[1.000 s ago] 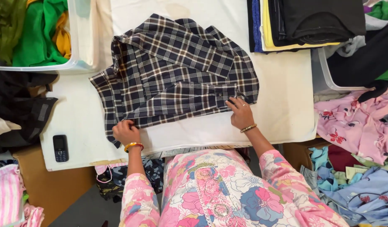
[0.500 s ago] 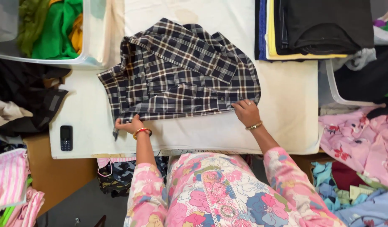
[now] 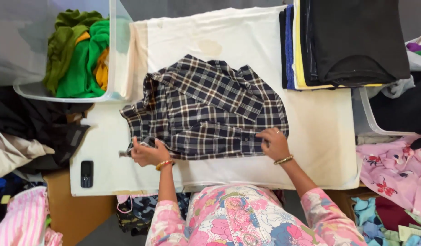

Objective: The person folds a black garment and places it on a stack, then unfolds and folds a plaid shirt on a white table. The person smooths the fabric and folds the shirt into a compact square, placing it on the stack of folded clothes.

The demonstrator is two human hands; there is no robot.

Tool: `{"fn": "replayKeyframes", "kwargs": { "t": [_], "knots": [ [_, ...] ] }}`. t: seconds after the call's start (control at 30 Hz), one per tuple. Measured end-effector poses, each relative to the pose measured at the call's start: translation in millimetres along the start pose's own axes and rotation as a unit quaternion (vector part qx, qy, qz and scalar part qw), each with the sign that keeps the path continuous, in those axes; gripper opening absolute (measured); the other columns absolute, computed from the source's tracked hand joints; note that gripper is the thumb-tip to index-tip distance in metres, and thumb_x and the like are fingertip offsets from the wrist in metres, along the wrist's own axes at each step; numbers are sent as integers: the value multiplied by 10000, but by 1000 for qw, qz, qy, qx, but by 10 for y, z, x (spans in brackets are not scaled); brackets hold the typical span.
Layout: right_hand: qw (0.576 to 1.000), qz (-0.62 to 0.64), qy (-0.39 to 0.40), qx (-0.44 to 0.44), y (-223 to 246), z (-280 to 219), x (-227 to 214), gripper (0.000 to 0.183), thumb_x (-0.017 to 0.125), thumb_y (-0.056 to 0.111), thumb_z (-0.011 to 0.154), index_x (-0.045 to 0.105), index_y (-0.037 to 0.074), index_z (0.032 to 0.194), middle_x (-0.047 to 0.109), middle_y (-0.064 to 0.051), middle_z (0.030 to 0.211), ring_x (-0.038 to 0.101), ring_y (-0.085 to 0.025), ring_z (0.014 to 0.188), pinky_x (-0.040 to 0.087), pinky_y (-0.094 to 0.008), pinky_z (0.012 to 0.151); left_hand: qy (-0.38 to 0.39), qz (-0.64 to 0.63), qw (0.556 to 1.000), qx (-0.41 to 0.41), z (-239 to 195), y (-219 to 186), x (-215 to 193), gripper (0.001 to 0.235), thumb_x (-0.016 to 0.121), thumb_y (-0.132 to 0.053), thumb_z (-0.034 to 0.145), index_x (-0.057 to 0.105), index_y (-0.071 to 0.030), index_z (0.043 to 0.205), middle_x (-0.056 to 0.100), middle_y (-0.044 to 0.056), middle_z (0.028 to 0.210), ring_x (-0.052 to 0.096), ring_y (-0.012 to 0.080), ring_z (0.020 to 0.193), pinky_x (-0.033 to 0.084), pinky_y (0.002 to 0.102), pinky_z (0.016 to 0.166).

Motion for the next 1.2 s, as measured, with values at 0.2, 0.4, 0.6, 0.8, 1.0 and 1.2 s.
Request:
{"fn": "replayKeyframes", "kwargs": {
  "t": [0.2, 0.4, 0.6, 0.8, 1.0, 1.2],
  "knots": [
    [996, -15, -69, 58, -296, 1313, 102, 167, 671, 77, 852, 749, 130, 991, 705, -77, 993, 650, -306, 965, 543, -420, 830, 263, -295, 918, -22, 313, -397, 1457, 262, 803, -133, 815, 740, -185, 1063, 477, 40, 1171, 567, 199, 965, 531, 300, 848],
    [991, -25, -31, 130, -683, 2419, 424, 407, 609, 22, 787, 717, 171, 1151, 671, -74, 1196, 663, -341, 1011, 549, -444, 850, 440, -438, 736, -268, 638, -844, 2397, 354, 758, -142, 865, 727, -169, 1216, 660, -58, 1216, 640, 49, 896, 491, 256, 688],
    [981, -69, 92, 158, -948, 2789, 590, 486, 584, 8, 794, 710, 207, 1219, 644, -95, 1152, 651, -363, 961, 534, -458, 829, 497, -637, 564, -169, 1336, -1110, 2354, 520, 769, 5, 935, 647, -22, 1440, 718, 31, 1143, 650, 110, 908, 536, 271, 825],
    [971, -72, -87, 210, -1223, 2755, 270, 81, 780, 76, 801, 767, 119, 868, 706, -105, 948, 703, -307, 886, 562, -402, 770, 465, -599, 619, -204, 1650, -1341, 2082, 754, 738, 52, 891, 444, -132, 1561, 650, -25, 964, 692, 120, 866, 622, 304, 754],
    [879, 270, -73, 385, -1346, 2593, 352, 44, 648, -32, 940, 648, 11, 949, 755, -131, 1050, 768, -249, 754, 562, -294, 527, 402, -625, 633, -217, 1621, -1437, 2075, 630, 745, 74, 899, 563, -77, 1483, 607, -9, 893, 690, 157, 817, 663, 328, 759],
    [886, 364, -98, 272, -1419, 1804, 394, 98, 627, -80, 938, 612, 15, 955, 765, -113, 1083, 774, -219, 1016, 652, -296, 865, 498, -586, 609, -193, 1561, -1033, 956, 470, 671, 36, 917, 613, -16, 1381, 721, 57, 1118, 714, 162, 981, 610, 349, 863]
  ]
}}
Point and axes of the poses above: each hand's wrist, its own z-axis towards the middle knuckle, its own x-axis out of the palm, y = z × x, the point moved 2 cm from there along z, towards the middle knuckle
